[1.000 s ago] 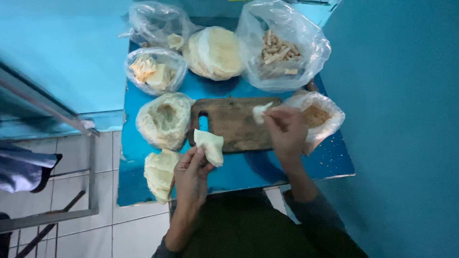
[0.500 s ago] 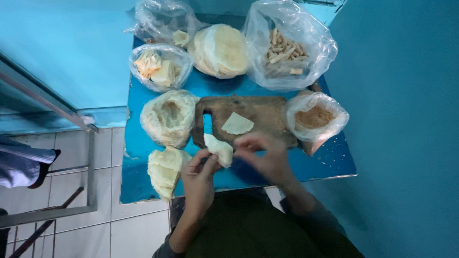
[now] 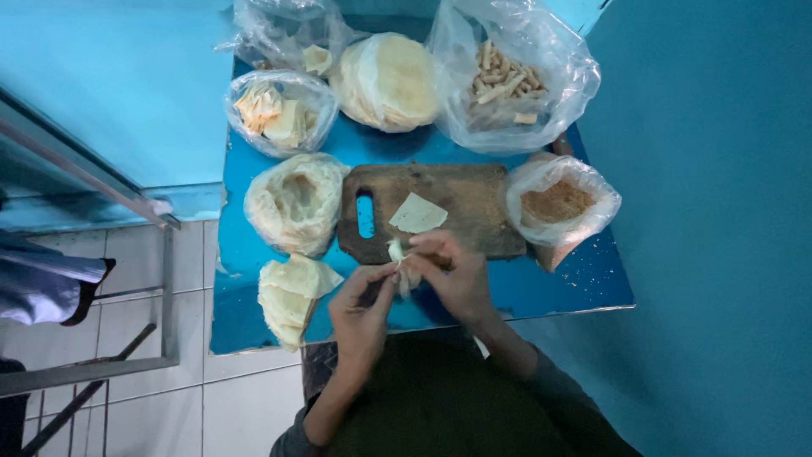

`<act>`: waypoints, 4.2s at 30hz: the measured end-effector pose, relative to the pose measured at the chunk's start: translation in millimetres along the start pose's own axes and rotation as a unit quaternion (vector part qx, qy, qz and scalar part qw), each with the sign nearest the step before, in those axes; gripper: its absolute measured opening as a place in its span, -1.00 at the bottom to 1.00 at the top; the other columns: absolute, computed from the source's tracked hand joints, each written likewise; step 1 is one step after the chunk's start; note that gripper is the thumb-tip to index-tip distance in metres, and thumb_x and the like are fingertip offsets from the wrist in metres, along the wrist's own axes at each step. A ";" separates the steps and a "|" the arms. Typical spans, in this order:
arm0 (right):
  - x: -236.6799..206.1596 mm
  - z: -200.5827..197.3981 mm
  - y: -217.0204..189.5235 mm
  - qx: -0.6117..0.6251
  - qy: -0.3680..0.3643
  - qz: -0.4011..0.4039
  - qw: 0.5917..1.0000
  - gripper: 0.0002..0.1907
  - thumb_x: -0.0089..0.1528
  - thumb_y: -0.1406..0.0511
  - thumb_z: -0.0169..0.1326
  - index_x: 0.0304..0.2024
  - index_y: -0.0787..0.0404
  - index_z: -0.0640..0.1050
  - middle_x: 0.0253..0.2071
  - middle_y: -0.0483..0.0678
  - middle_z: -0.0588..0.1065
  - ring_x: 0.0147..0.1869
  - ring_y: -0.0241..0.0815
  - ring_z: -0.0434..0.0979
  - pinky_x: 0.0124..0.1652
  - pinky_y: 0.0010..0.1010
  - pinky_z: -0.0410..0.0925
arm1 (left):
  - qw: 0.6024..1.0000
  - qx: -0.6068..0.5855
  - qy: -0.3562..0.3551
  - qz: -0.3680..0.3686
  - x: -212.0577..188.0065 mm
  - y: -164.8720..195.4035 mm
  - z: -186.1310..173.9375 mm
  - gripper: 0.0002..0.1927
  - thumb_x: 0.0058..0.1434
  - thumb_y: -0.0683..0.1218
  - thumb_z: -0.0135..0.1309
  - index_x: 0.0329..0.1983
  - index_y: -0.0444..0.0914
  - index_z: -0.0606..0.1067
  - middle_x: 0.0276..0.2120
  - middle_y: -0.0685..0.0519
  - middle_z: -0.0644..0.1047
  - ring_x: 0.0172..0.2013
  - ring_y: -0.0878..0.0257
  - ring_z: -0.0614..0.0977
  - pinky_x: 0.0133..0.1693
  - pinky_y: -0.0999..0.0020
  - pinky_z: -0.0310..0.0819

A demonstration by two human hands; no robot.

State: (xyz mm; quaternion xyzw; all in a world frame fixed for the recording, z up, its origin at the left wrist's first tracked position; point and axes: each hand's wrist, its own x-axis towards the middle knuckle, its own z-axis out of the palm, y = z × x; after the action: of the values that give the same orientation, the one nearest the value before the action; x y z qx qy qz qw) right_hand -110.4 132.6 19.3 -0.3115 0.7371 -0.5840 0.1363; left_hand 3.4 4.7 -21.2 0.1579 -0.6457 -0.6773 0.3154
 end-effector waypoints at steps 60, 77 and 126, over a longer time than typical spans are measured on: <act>13.5 -37.7 -12.5 -0.107 -0.015 -0.002 0.994 -0.60 0.27 0.39 0.15 0.17 0.19 0.47 -0.06 -0.07 0.58 -0.18 -0.31 0.61 -0.22 -0.48 0.52 | 0.942 0.254 -0.010 0.218 29.7 36.3 25.2 -0.84 0.20 -0.31 0.17 -0.16 -0.30 0.52 -0.12 -0.09 0.57 -0.14 0.00 0.65 -0.14 0.23 0.54; 10.8 -25.1 -19.1 -0.352 0.037 -0.078 0.932 -0.59 0.21 0.29 0.24 0.11 0.14 0.50 0.03 0.04 0.53 -0.11 -0.07 0.66 -0.22 -0.30 0.51 | 0.854 0.472 -0.087 0.201 22.6 12.7 34.4 -0.69 0.17 -0.24 0.06 -0.01 -0.39 0.54 0.13 -0.25 0.46 0.01 -0.13 0.51 -0.14 0.08 0.46; 191.6 103.2 -23.2 -0.460 -0.290 -0.232 0.806 -0.85 0.05 0.28 0.18 -0.36 0.00 0.73 -0.02 0.07 0.35 0.17 0.16 0.28 -0.08 -0.04 0.26 | 0.785 0.521 -0.049 0.332 29.5 -11.7 29.9 -0.69 0.18 -0.15 -0.01 -0.06 -0.37 0.55 -0.02 -0.12 0.49 0.13 -0.04 0.48 0.25 -0.57 -0.01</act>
State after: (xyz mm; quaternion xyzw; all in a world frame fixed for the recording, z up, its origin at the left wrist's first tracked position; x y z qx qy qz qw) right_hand -192.5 -68.8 43.5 -0.6543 0.7513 -0.0730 0.0450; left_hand -39.9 8.9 -23.4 0.0408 -0.9273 -0.0982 0.3589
